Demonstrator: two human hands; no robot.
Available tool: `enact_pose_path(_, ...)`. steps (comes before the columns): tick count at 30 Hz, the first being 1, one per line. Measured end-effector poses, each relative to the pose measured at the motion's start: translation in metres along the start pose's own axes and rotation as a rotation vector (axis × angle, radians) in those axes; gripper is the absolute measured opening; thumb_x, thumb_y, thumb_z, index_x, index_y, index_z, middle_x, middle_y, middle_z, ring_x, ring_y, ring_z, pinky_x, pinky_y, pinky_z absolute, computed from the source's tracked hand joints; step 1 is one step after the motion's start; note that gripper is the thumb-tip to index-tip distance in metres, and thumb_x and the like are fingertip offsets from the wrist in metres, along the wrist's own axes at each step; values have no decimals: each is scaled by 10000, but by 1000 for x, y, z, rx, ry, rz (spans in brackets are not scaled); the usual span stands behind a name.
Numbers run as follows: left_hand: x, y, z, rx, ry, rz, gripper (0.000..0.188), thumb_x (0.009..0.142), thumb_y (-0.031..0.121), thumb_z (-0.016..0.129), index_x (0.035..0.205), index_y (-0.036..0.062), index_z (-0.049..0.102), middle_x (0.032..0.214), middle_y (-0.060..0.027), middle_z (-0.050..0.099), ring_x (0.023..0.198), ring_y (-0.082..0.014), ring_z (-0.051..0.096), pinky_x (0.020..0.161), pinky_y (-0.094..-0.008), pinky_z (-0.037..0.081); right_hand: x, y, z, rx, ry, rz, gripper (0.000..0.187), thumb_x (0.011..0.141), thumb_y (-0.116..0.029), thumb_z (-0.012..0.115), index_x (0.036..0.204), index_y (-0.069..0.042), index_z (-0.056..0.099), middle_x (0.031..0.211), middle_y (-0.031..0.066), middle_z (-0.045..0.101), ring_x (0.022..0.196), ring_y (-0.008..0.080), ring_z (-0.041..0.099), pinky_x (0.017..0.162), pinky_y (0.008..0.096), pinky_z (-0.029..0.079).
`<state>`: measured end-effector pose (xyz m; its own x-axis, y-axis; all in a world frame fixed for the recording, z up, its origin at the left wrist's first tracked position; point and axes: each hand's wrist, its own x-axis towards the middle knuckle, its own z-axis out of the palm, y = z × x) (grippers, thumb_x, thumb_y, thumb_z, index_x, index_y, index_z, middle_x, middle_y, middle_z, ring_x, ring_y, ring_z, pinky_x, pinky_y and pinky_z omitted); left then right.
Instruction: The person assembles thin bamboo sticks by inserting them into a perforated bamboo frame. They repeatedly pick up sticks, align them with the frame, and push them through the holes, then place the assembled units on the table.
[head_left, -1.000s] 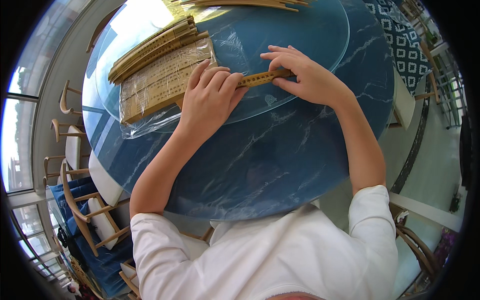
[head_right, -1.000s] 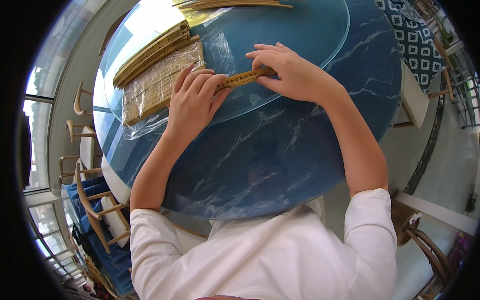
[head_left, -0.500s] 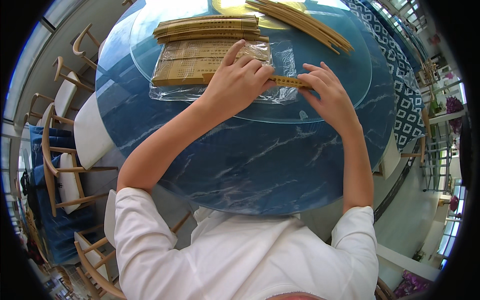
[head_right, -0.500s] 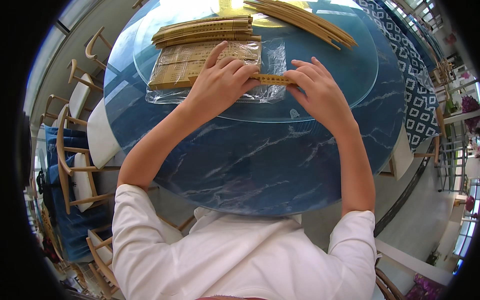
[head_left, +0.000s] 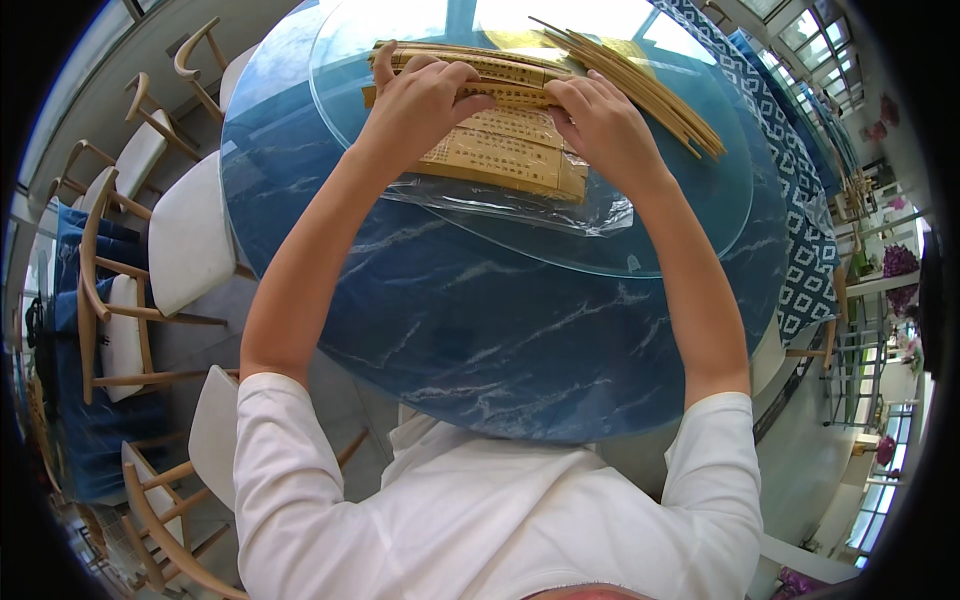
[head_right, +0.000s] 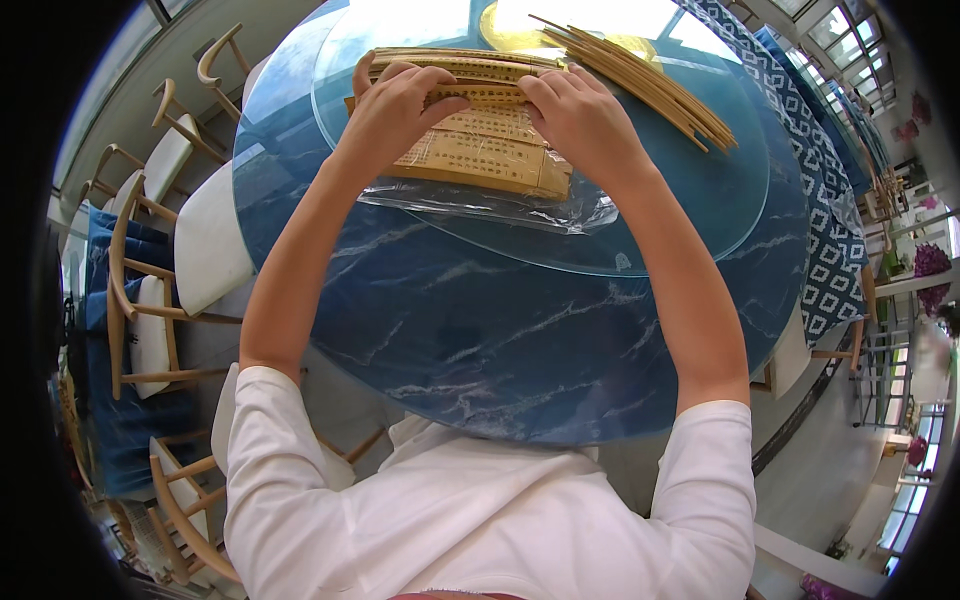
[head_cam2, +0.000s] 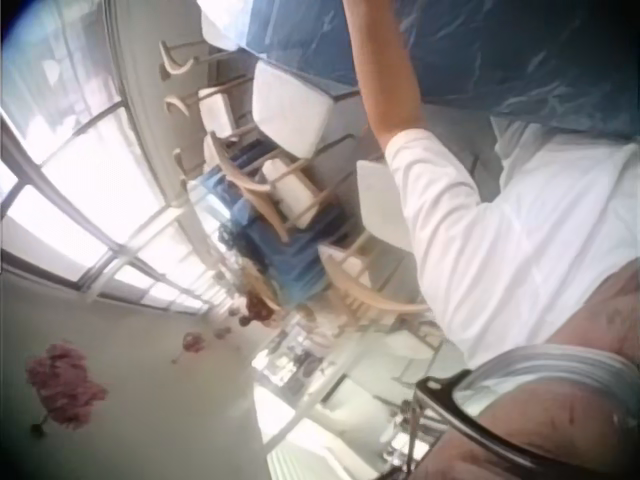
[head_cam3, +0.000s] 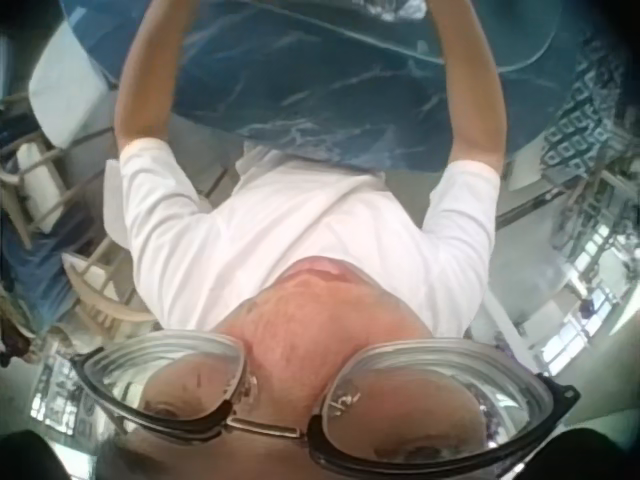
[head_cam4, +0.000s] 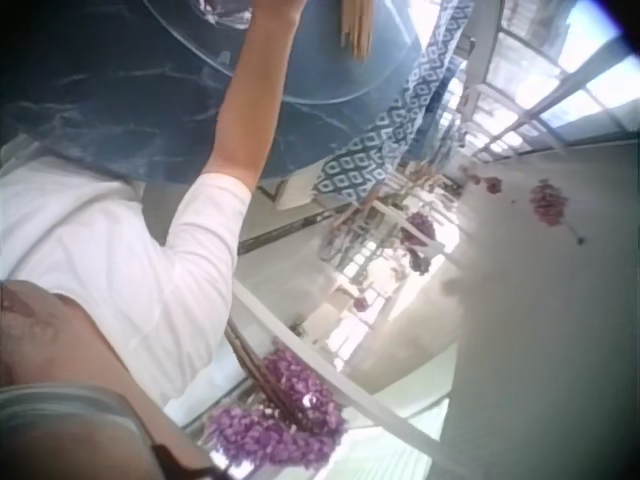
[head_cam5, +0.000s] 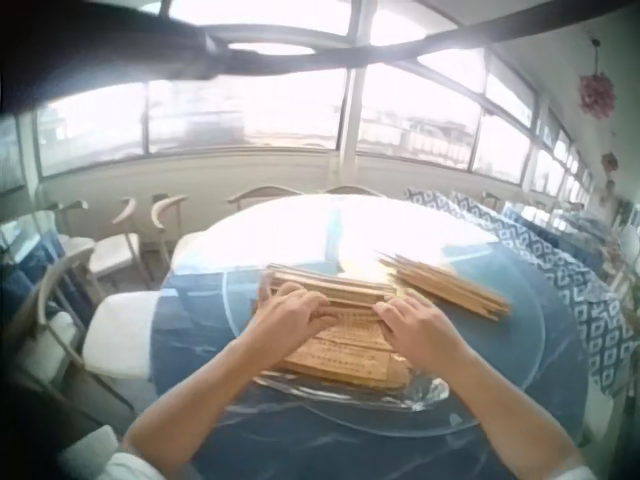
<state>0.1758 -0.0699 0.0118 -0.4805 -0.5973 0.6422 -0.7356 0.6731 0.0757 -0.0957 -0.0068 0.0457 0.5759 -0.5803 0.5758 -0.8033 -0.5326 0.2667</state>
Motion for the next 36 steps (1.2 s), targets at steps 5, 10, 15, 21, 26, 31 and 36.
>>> enact_pose_path(5,24,-28,1,-8,-191,-92,490,1000,493,723,1364,166,702,1265,-58,768,1420,-225,552,1277,-625,47,18,23,30,18,-13,24,275,1004,-187,731,1231,-93,606,1147,121,749,1101,333,730,1044,459,581)
enact_pose_path(10,34,-57,20,-18,-150,-87,442,1035,446,688,1408,209,670,1345,-41,735,1462,-231,508,1279,-638,8,29,35,42,173,-85,171,237,1021,-183,695,1219,-55,672,1099,127,731,1037,342,720,923,438,591)
enact_pose_path(15,33,-65,42,-13,-102,-112,401,1043,444,673,1369,212,701,1384,-28,690,1489,-229,472,1278,-657,4,33,42,52,262,-99,227,258,1028,-191,685,1232,-34,692,1122,124,719,1024,324,719,917,401,590)
enact_pose_path(21,41,-72,39,-159,-208,-230,422,1003,493,709,1307,203,747,1373,-17,666,1438,-249,517,1253,-718,91,34,46,63,399,-112,306,280,1022,-234,671,1206,-28,712,1180,137,714,1096,341,696,977,433,570)
enact_pose_path(26,65,-75,18,-217,-368,-283,441,964,471,742,1327,222,754,1415,-50,659,1471,-269,479,1244,-744,82,41,53,60,441,-117,329,296,1025,-237,664,1206,-8,718,1195,135,714,1095,318,706,991,413,570)
enact_pose_path(31,79,-83,12,-227,-426,-307,479,957,495,750,1331,195,756,1400,-51,654,1392,-273,556,1252,-665,145,53,53,51,497,-199,389,300,1030,-225,665,1205,14,715,1202,155,720,1073,304,721,981,392,576)
enact_pose_path(36,81,-91,23,-347,-531,-291,459,983,491,709,1333,198,755,1397,-80,671,1484,-292,466,1278,-690,84,51,58,54,580,-235,424,287,1018,-209,673,1189,18,715,1160,154,730,1024,287,725,946,381,582)
